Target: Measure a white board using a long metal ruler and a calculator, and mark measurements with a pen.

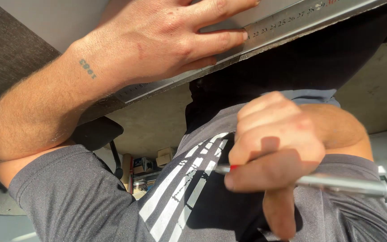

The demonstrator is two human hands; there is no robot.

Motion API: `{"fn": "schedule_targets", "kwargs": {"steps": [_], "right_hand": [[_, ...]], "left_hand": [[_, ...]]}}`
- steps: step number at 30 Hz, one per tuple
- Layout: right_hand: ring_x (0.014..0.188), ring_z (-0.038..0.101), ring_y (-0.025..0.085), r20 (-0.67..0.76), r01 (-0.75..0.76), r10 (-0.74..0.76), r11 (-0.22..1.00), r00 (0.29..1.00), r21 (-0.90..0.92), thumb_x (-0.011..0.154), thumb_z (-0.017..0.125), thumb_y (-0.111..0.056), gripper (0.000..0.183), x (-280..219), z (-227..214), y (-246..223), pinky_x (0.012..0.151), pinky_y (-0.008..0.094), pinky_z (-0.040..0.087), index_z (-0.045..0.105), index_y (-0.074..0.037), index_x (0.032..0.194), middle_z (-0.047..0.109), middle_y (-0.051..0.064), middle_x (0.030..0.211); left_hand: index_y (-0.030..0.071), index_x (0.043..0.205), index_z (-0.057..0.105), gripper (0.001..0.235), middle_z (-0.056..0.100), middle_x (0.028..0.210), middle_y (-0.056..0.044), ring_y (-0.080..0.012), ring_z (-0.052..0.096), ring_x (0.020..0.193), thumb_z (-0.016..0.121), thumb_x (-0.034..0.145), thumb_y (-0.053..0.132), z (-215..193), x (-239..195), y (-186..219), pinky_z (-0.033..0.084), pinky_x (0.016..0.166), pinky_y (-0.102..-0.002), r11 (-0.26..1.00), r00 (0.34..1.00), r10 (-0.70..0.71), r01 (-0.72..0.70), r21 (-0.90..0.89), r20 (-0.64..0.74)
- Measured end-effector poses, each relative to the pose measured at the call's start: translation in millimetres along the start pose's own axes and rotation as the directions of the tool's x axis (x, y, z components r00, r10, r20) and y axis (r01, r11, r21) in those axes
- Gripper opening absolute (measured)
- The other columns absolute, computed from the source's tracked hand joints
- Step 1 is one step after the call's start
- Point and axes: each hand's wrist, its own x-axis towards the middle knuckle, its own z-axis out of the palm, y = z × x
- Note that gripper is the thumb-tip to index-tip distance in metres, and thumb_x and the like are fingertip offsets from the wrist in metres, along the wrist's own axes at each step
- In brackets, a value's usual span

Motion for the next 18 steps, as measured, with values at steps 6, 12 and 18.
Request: {"fn": "schedule_targets", "kwargs": {"steps": [6, 12, 18], "right_hand": [[0.054, 0.057, 0.012, 0.009, 0.009, -0.009, 1.0, 1.0, 0.021, 0.095, 0.057, -0.04, 0.033, 13.4, 15.6, -21.2, 0.049, 0.027, 0.046, 0.067, -0.009, 0.09, 0.071, 0.006, 0.079], [0.058, 0.059, 0.012, 0.078, 0.086, -0.092, 0.994, 0.993, 0.068, 0.094, 0.065, -0.029, 0.018, 26.3, -0.8, -33.9, 0.052, 0.026, 0.046, 0.069, -0.011, 0.093, 0.072, 0.006, 0.083], [0.063, 0.06, 0.012, 0.109, 0.113, -0.129, 0.983, 0.986, 0.141, 0.093, 0.072, -0.017, 0.006, 36.4, -1.8, -40.7, 0.054, 0.026, 0.046, 0.07, -0.012, 0.096, 0.073, 0.005, 0.088]], "left_hand": [[0.021, 0.144, 0.073, 0.044, 0.059, 0.15, -0.003, -0.0159, 0.07, 0.115, 0.08, 0.104, 0.035, -2.6, 0.6, -4.5, 0.058, 0.088, -0.027, 0.997, 0.997, -0.025, 0.019, 0.074, 0.073], [0.016, 0.14, 0.074, 0.038, 0.057, 0.154, -0.009, -0.023, 0.072, 0.116, 0.08, 0.105, 0.027, -3.3, 3.0, -8.6, 0.059, 0.088, -0.033, 0.999, 0.999, -0.033, 0.033, -0.017, 0.038], [0.015, 0.139, 0.073, 0.038, 0.064, 0.138, -0.007, -0.0207, 0.07, 0.101, 0.081, 0.104, 0.024, -6.4, 3.3, -7.2, 0.058, 0.075, -0.031, 0.997, 0.997, -0.051, 0.054, -0.05, 0.051]]}}
